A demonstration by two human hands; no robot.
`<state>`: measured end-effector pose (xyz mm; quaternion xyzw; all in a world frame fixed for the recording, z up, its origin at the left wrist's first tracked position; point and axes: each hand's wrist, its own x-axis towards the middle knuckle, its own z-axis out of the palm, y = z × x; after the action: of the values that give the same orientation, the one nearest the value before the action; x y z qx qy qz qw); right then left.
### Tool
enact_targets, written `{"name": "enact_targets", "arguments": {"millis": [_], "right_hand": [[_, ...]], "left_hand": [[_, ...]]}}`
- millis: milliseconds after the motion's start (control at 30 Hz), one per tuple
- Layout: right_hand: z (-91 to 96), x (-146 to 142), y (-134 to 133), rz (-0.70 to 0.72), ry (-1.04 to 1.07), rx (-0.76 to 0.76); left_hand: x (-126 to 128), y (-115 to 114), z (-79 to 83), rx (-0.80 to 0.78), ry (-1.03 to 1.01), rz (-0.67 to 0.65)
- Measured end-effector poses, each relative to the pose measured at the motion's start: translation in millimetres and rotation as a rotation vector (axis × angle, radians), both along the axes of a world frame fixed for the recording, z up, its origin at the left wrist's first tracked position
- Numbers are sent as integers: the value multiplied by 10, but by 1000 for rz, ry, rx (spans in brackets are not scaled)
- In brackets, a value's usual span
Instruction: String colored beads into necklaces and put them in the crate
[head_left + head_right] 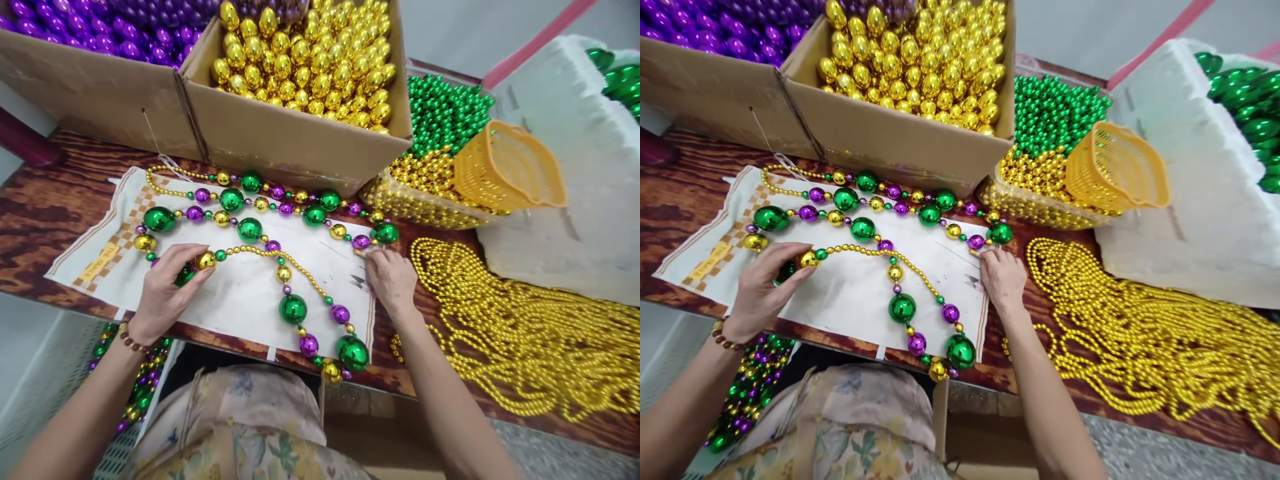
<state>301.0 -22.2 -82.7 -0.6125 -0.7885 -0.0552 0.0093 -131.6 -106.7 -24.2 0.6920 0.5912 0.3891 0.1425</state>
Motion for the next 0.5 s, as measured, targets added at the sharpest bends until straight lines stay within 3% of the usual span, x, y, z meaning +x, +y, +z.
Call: {"name": "enact_targets", "arguments": {"millis": [200,333,500], "right_hand": [[2,53,48,-19,131,-12],[-8,136,154,48,320,-166],[65,209,213,95,204,-178]], "left_hand": [[-11,1,1,11,-4,-10],[-8,4,28,13,-29,-24],[16,26,45,49,-8,-41]]}}
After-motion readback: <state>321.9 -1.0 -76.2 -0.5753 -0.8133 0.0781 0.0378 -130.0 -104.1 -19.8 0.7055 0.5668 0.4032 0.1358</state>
